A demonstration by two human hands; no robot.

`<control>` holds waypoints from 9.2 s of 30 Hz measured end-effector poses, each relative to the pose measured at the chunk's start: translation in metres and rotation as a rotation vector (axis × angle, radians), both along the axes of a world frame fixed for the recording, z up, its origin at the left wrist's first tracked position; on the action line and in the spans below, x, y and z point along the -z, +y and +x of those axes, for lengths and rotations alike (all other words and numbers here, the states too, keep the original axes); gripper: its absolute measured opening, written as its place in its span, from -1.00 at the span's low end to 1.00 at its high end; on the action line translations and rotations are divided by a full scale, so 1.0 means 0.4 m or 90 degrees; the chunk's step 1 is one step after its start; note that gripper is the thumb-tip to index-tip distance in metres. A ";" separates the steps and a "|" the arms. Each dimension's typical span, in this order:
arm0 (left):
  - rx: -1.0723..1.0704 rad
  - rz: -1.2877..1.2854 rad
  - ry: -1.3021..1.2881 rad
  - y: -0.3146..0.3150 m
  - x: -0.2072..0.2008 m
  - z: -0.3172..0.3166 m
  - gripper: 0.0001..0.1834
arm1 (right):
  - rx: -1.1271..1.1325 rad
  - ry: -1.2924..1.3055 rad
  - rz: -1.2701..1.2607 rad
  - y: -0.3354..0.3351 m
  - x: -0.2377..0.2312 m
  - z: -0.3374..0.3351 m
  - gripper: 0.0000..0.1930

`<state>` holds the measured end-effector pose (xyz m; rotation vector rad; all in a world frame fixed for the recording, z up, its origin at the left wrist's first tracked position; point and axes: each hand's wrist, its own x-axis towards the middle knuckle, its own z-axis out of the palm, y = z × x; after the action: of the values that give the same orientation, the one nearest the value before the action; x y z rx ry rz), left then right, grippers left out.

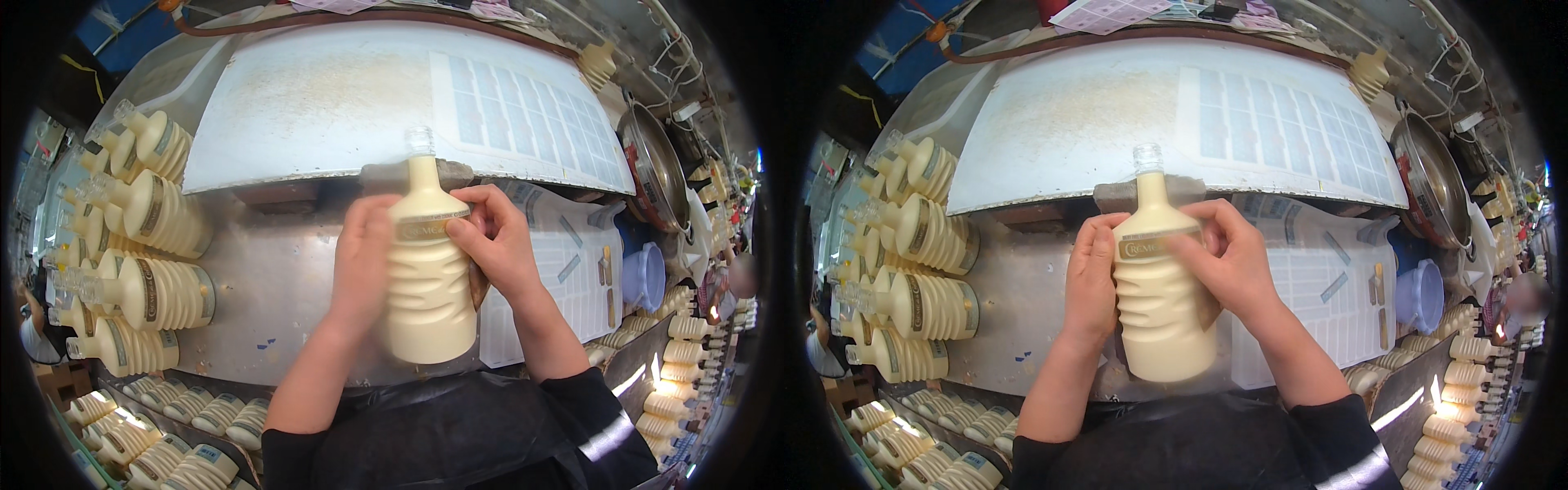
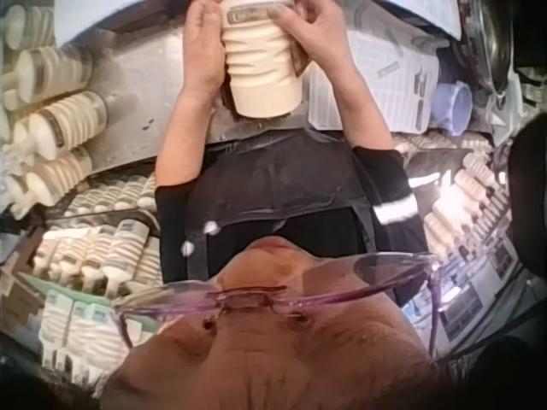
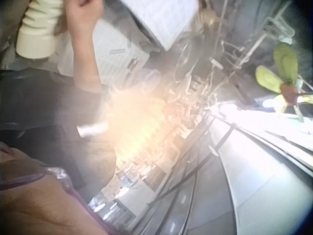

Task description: The person repeatedly applies rectangular labels to the necks of cream-colored plastic bottles. They pick up a label, align it on the bottle neck, smooth it down with their fingers, and then place the bottle aside. The process is repeated for multiple bottles in a continuous loop.

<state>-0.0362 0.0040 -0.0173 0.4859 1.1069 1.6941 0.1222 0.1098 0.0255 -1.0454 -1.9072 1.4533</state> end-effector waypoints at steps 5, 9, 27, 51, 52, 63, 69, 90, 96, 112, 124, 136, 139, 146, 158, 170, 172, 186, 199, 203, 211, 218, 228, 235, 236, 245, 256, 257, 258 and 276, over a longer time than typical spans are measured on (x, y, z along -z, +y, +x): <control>-0.043 -0.038 0.190 0.003 0.013 0.007 -0.69 | 0.001 0.007 -0.009 0.002 0.010 0.005 -0.60; -0.044 -0.003 0.176 0.001 0.026 0.013 -0.69 | -0.007 0.013 -0.004 0.003 0.017 0.007 -0.60; -0.069 0.035 -0.059 -0.025 -0.013 0.022 -0.66 | 0.011 0.007 -0.005 -0.012 -0.003 0.001 -0.58; -0.065 0.041 -0.279 -0.053 0.027 0.014 -0.45 | -0.306 -0.236 0.867 -0.169 -0.114 -0.100 -0.71; -0.050 0.046 -0.274 -0.056 0.027 0.012 -0.44 | -0.317 -0.256 0.881 -0.176 -0.113 -0.103 -0.72; -0.013 0.106 -0.357 -0.064 0.020 0.010 -0.36 | -0.250 -0.158 0.917 -0.142 -0.074 -0.137 -0.76; -0.081 -0.011 -0.187 -0.044 -0.004 0.019 -0.34 | -0.017 0.014 0.527 -0.062 -0.139 -0.098 -0.79; -0.111 -0.152 0.363 -0.015 -0.038 0.053 -0.47 | 0.035 0.118 0.322 -0.004 -0.066 -0.069 -0.55; 0.007 -0.222 0.776 -0.075 -0.086 0.120 0.10 | 0.076 0.064 0.291 0.028 0.012 -0.035 -0.56; -0.002 -0.132 0.324 -0.089 -0.034 0.109 0.08 | 0.113 0.097 0.242 0.062 0.050 -0.007 -0.54; -0.008 -0.196 0.461 -0.075 -0.107 0.145 0.00 | 0.051 0.048 0.241 0.008 -0.061 -0.065 -0.55; 0.058 -0.220 0.645 -0.085 -0.118 0.149 -0.27 | -0.095 -0.123 0.420 -0.080 -0.098 -0.172 -0.55; -0.041 -0.199 0.577 -0.087 -0.122 0.156 -0.23 | -0.048 -0.126 0.457 -0.058 -0.124 -0.131 -0.63; 0.058 -0.229 0.661 -0.079 -0.111 0.149 -0.10 | -0.103 -0.100 0.396 -0.106 -0.127 -0.177 -0.63; -0.025 -0.133 0.160 -0.020 -0.080 0.064 -0.46 | 0.049 0.012 0.335 0.059 0.013 -0.019 -0.57; -0.030 -0.099 0.094 -0.008 -0.005 0.044 -0.44 | 0.051 0.145 0.262 0.080 0.025 0.000 -0.56; -0.033 -0.093 0.098 -0.007 -0.003 0.044 -0.44 | 0.062 0.181 0.239 0.064 0.029 0.001 -0.56; 0.005 -0.054 -0.074 -0.025 -0.070 0.077 -0.31 | 0.057 0.043 0.291 0.005 -0.054 -0.069 -0.57; -0.036 0.045 -0.180 -0.033 -0.095 0.082 -0.35 | -0.072 -0.239 0.577 -0.086 -0.087 -0.233 -0.72; 0.000 -0.055 0.042 -0.004 -0.044 0.051 -0.38 | -0.015 -0.085 0.514 -0.015 -0.065 -0.119 -0.65; -0.033 -0.083 0.148 0.010 0.018 0.039 -0.48 | 0.071 0.139 0.203 0.119 0.060 0.026 -0.54; -0.219 -0.031 0.557 -0.016 -0.063 0.082 -0.48 | -0.017 0.161 -0.150 0.133 0.042 0.102 -0.76; -0.092 -0.145 0.725 0.031 -0.078 0.084 -0.47 | -0.102 0.097 -0.148 0.071 0.050 0.029 -0.60; -0.100 -0.156 0.646 0.031 -0.072 0.081 -0.48 | -0.081 0.139 -0.039 0.066 0.058 0.021 -0.60; -0.097 -0.156 0.677 0.029 -0.067 0.079 -0.50 | -0.102 0.072 0.006 0.056 0.025 0.033 -0.60; -0.108 -0.137 0.693 0.031 -0.070 0.084 -0.50 | -0.089 0.104 -0.109 0.053 0.039 0.026 -0.64; -0.112 -0.100 0.623 0.027 -0.045 0.068 -0.51 | -0.210 -0.055 -0.003 0.063 -0.011 0.054 -0.62; -0.108 -0.098 0.620 0.028 -0.048 0.070 -0.51 | -0.198 -0.045 -0.019 0.063 -0.008 0.052 -0.61; -0.104 -0.097 0.616 0.029 -0.053 0.073 -0.50 | -0.186 -0.035 -0.034 0.063 -0.005 0.049 -0.61; -0.054 -0.039 0.393 0.020 -0.044 0.077 -0.57 | -0.177 0.101 -0.204 0.074 -0.006 0.052 -0.54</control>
<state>-0.0053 0.0120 0.0002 0.9746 1.6301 1.6155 0.1429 0.1395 0.0280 -0.7890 -1.7971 1.9885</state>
